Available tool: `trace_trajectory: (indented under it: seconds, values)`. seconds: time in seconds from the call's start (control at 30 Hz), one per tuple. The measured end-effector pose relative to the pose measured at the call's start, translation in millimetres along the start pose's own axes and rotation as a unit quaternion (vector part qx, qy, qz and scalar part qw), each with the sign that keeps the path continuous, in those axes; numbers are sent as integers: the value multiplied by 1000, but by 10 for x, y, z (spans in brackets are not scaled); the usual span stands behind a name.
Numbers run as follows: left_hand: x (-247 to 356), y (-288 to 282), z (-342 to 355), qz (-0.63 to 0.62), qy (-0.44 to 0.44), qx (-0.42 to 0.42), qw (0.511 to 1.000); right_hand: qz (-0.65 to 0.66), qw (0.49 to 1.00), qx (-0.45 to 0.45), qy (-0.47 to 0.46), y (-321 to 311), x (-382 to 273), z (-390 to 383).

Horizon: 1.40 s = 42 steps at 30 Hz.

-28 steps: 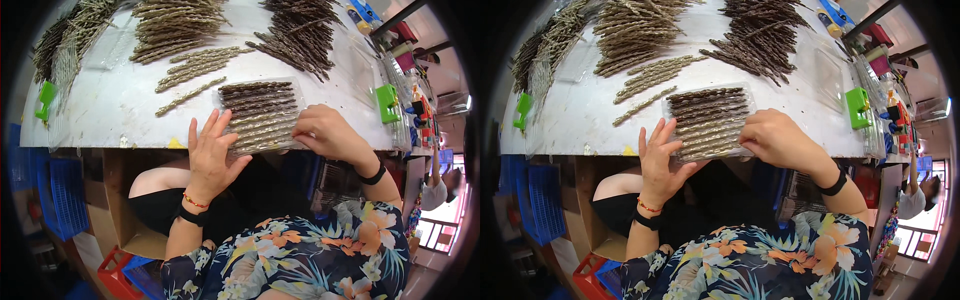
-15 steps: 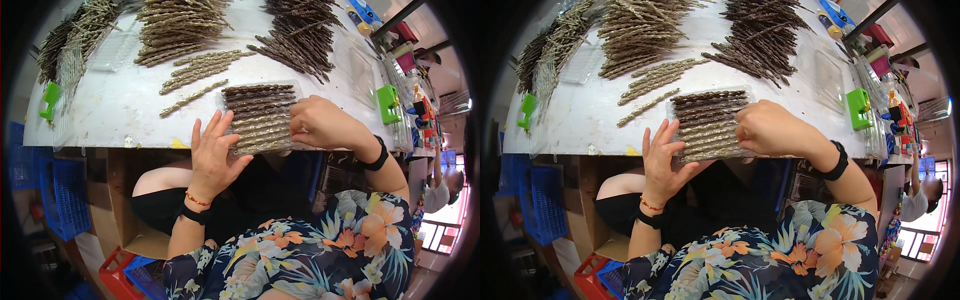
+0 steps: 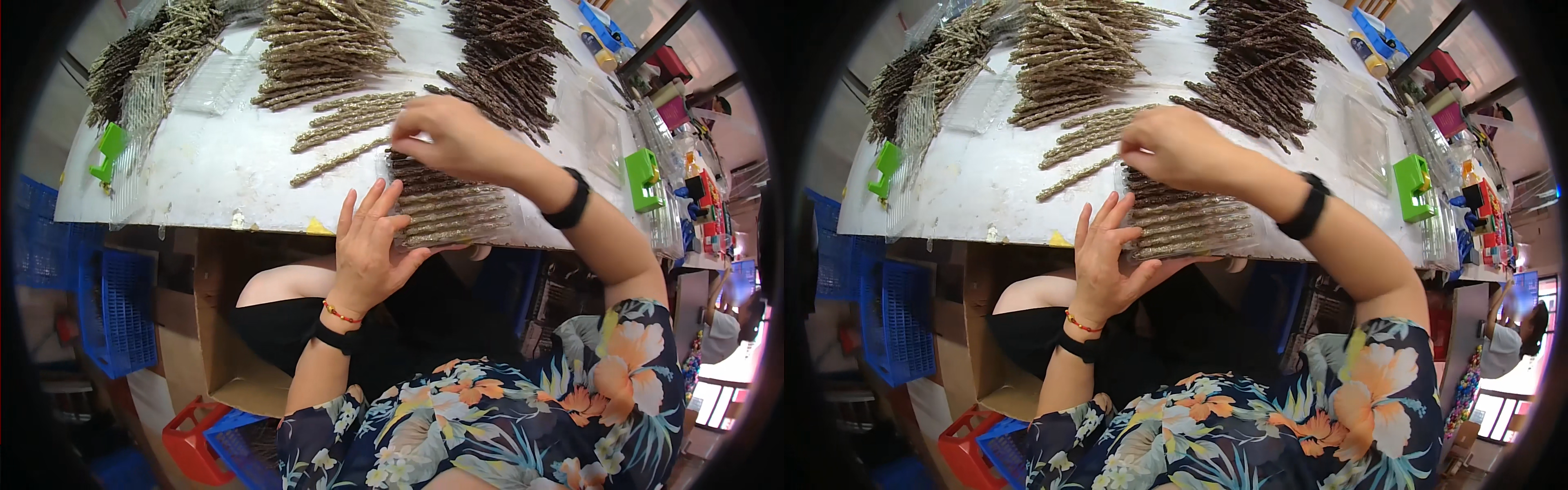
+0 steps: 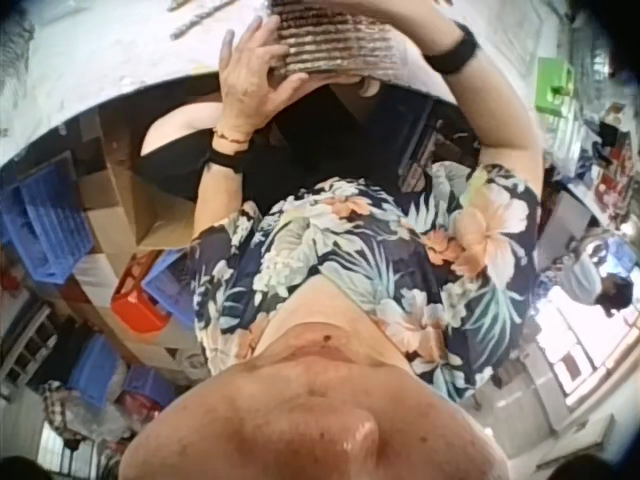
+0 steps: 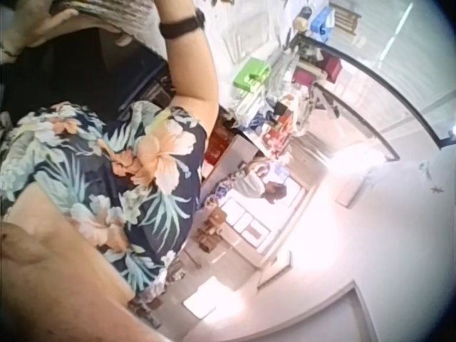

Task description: The person places glittery decorative sticks into clear plastic trays on a table. They arrange the sticks in rows, close the trays, and place them into a blue crate. The process is repeated with multiple trays throughout the clip.

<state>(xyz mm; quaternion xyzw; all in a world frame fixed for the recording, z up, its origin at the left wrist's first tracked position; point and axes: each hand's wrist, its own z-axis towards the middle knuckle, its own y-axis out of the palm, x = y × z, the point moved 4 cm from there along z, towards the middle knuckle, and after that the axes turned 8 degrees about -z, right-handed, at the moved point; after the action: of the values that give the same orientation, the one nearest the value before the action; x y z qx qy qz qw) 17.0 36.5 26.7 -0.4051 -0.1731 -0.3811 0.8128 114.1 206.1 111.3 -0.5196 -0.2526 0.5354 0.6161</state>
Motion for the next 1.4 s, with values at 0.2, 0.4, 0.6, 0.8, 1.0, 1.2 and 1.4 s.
trace_trajectory:
  seconds: [0.2,0.4,0.6,0.8,1.0,1.2,1.4]
  values:
    - [-6,3,6,13,2,8,1000,-59,997,-46,30,620,23,533]
    - [-27,-24,-58,11,-2,24,1000,119,988,32,97,-183,7,56]
    - [-15,0,-43,-12,-7,31,999,132,967,-83,204,-599,144,-1136]
    - [-8,10,-25,-4,-6,24,1000,103,973,-104,179,-403,-94,-1298]
    - [3,9,-8,4,-12,26,1000,83,982,-97,139,-251,-134,-1230]
    - [14,9,-1,11,-7,26,1000,57,984,-124,116,-272,-126,-1209]
    - [27,-11,-8,14,-8,25,1000,27,942,-297,154,-296,-132,-951]
